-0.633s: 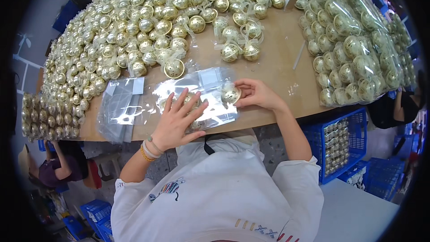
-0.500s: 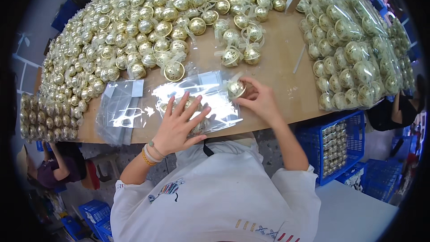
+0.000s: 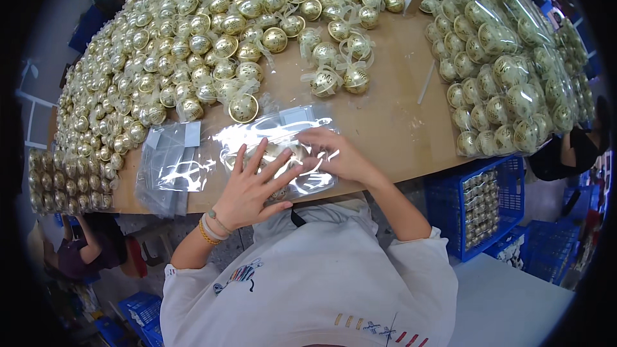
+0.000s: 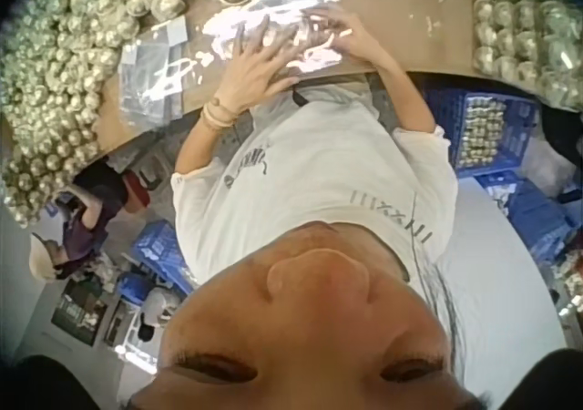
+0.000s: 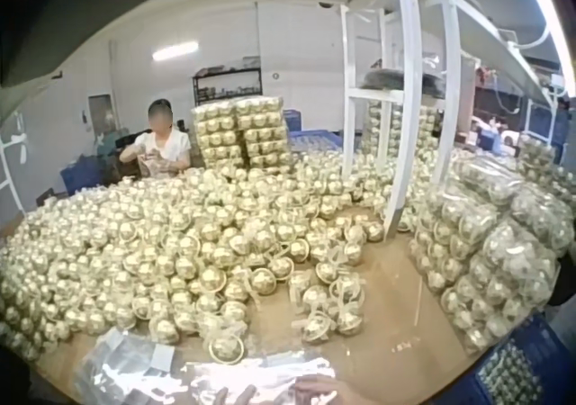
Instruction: Manually picking up gold ornaments from a pile and placing them into clear plastic bags before sealing them.
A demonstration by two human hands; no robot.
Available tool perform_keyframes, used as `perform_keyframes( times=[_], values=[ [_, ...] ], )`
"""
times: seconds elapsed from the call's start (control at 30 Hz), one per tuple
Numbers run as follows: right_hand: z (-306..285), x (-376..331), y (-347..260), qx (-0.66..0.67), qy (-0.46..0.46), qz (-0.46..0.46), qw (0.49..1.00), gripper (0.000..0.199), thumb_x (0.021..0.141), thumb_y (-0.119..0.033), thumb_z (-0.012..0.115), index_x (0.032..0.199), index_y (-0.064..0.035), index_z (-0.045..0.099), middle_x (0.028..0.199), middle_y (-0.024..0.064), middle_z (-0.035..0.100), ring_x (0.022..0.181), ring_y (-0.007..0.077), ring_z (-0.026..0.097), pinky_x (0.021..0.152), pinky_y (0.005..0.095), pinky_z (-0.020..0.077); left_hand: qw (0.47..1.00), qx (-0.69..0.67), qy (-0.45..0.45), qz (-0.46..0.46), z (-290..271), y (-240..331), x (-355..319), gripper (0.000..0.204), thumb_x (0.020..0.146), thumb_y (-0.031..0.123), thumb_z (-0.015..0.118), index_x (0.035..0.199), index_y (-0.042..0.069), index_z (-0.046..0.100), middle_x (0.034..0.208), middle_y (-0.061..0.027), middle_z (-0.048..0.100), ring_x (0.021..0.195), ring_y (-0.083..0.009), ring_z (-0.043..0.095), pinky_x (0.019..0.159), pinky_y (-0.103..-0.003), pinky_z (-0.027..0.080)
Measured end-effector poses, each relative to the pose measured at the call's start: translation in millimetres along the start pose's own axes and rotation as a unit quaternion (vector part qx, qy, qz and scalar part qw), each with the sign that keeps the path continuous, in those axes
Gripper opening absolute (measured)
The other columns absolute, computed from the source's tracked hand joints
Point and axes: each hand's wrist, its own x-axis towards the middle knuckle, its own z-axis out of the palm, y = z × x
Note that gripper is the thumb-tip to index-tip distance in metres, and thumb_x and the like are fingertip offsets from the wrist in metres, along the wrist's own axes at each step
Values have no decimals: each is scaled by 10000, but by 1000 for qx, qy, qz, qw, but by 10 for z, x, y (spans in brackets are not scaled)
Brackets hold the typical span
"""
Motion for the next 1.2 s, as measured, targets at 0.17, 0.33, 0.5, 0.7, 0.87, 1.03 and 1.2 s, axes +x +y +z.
perform_keyframes(
  times=[0.17, 0.33, 0.5, 0.7, 0.87, 1.03, 1.2],
  values=[
    [85, -129, 328, 21, 104, 38, 994, 378, 832, -59, 687, 1196, -14, 599, 1141, 88, 610, 884, 119, 629, 718, 266, 525, 998, -61, -8, -9, -74, 80, 122, 721, 811, 570, 599, 1413, 214, 424, 1516, -45, 332, 1426, -402, 181, 1086, -678, 74],
    [-192, 527, -217, -270, 297, 7, 916, 466, 807, -101, 717, 1238, -42, 550, 1134, 139, 607, 899, 217, 653, 721, 303, 538, 998, -57, 36, 2, 10, 97, 177, 688, 784, 522, 652, 1295, 101, 466, 1504, -44, 350, 1427, -363, 209, 1073, -689, 85],
    [-250, 322, -203, -378, 307, -89, 869, 589, 732, -122, 784, 1241, -44, 500, 1118, 152, 613, 939, 287, 649, 790, 381, 519, 991, -111, 69, 2, 24, 63, 187, 770, 775, 524, 666, 1322, 54, 393, 1492, -52, 363, 1428, -360, 213, 1079, -665, 104],
    [-286, -378, -292, -107, 99, 178, 973, 581, 711, -90, 809, 1205, -36, 510, 1098, 87, 596, 884, 123, 641, 726, 259, 529, 992, -99, 78, 14, 44, 35, 177, 813, 813, 491, 654, 1365, 34, 269, 1454, -62, 420, 1421, -342, 239, 1064, -618, 154],
    [-399, -417, 27, 167, 21, 149, 974, 567, 702, -81, 809, 1187, -29, 520, 1128, 83, 573, 793, 131, 637, 680, 244, 541, 992, -91, 92, 4, 65, 48, 184, 776, 833, 503, 621, 1357, 20, 314, 1486, -43, 362, 1400, -333, 279, 1028, -640, 198],
    [-371, -188, -65, -231, 257, 2, 938, 536, 707, -28, 800, 1187, -44, 560, 1157, 60, 583, 845, 104, 613, 717, 265, 533, 993, -78, 85, 6, 71, 58, 182, 837, 813, 519, 653, 1379, 50, 252, 1467, -49, 407, 1426, -326, 234, 1078, -603, 145],
    [-349, -375, -195, 11, -76, 122, 990, 401, 777, -96, 760, 1153, -29, 636, 1040, 29, 588, 813, 94, 595, 705, 229, 510, 993, -69, 91, 5, 60, 45, 190, 842, 810, 535, 648, 1384, 47, 271, 1481, -34, 387, 1424, -326, 236, 1081, -603, 149]
  ],
)
